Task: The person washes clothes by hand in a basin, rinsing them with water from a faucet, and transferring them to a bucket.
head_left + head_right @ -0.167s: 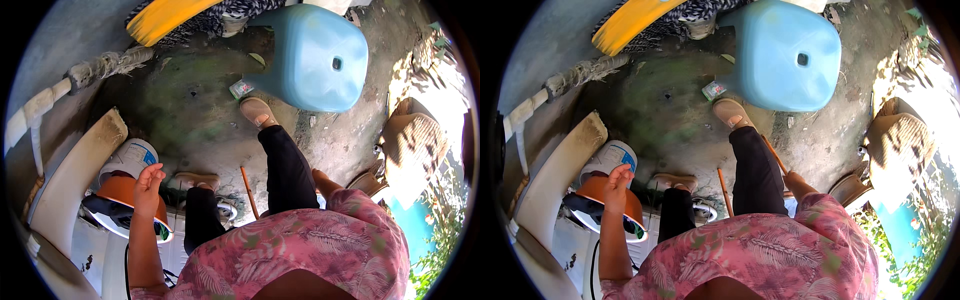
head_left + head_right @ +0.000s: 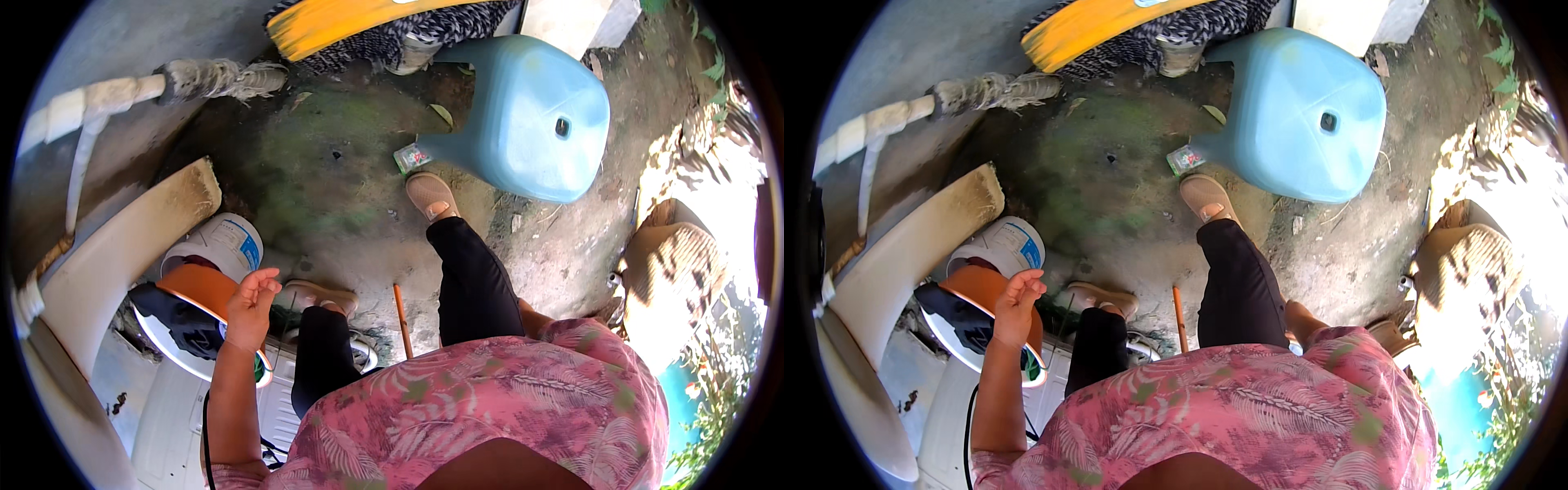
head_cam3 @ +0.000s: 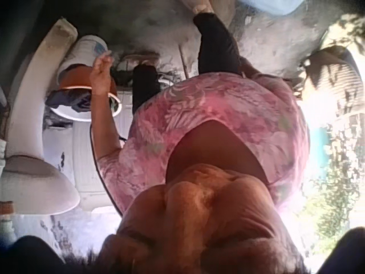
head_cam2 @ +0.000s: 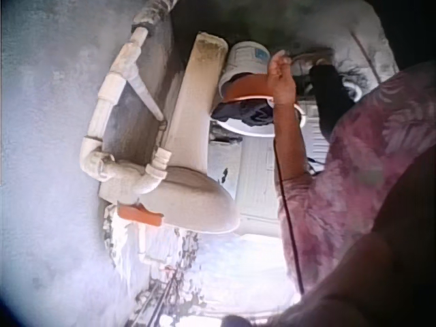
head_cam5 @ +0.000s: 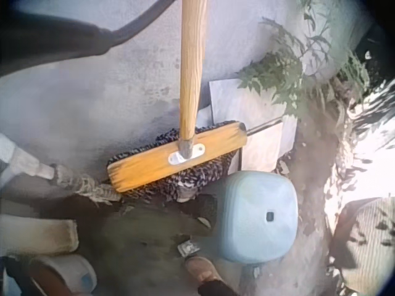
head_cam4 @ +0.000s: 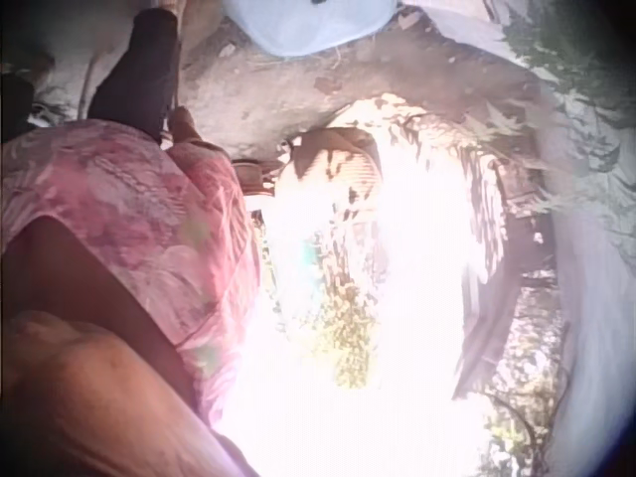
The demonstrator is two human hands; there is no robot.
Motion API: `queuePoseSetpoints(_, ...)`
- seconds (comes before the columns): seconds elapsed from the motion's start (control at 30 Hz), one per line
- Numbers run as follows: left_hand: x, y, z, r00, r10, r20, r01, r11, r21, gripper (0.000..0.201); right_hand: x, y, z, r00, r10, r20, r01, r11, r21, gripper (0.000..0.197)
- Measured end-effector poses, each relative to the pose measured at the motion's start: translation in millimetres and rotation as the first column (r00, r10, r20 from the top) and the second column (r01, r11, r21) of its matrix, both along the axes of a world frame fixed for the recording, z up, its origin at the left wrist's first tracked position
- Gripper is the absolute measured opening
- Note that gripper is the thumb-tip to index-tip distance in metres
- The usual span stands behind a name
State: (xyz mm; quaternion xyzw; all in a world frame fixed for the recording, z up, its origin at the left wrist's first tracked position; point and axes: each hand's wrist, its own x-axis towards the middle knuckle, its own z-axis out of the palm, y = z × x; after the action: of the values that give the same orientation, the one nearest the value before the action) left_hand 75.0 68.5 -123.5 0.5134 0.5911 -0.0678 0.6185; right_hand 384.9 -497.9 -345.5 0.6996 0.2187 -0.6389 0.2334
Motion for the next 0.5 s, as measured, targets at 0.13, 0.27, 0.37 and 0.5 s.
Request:
queuePoseSetpoints(0.13, -8, -23, 20, 0.999, 0.035, 0.005, -0.035, 0.998, 0.054, 0.019, 16, 37, -7, 0.999, 0.021, 0.031, -0.021, 1.0, -0.013, 0.034)
queuePoseSetpoints(0.27, -23, -68, 68, 1.0, -0.002, -0.009, 0.004, 0.985, 0.171, 0.02, 34, 62, -23, 0.995, 0.087, 0.055, -0.092, 0.991, 0.101, 0.033)
queuePoseSetpoints(0.37, -46, -148, 99, 0.998, -0.031, -0.051, 0.048, 0.926, 0.374, 0.02, 44, 69, -25, 0.986, 0.162, 0.043, -0.167, 0.973, 0.161, 0.032)
queuePoseSetpoints(0.5, -85, -248, 129, 0.98, 0.125, -0.155, -0.038, 0.88, 0.474, 0.023, 62, 87, -9, 0.966, 0.255, 0.039, -0.257, 0.934, 0.247, 0.03)
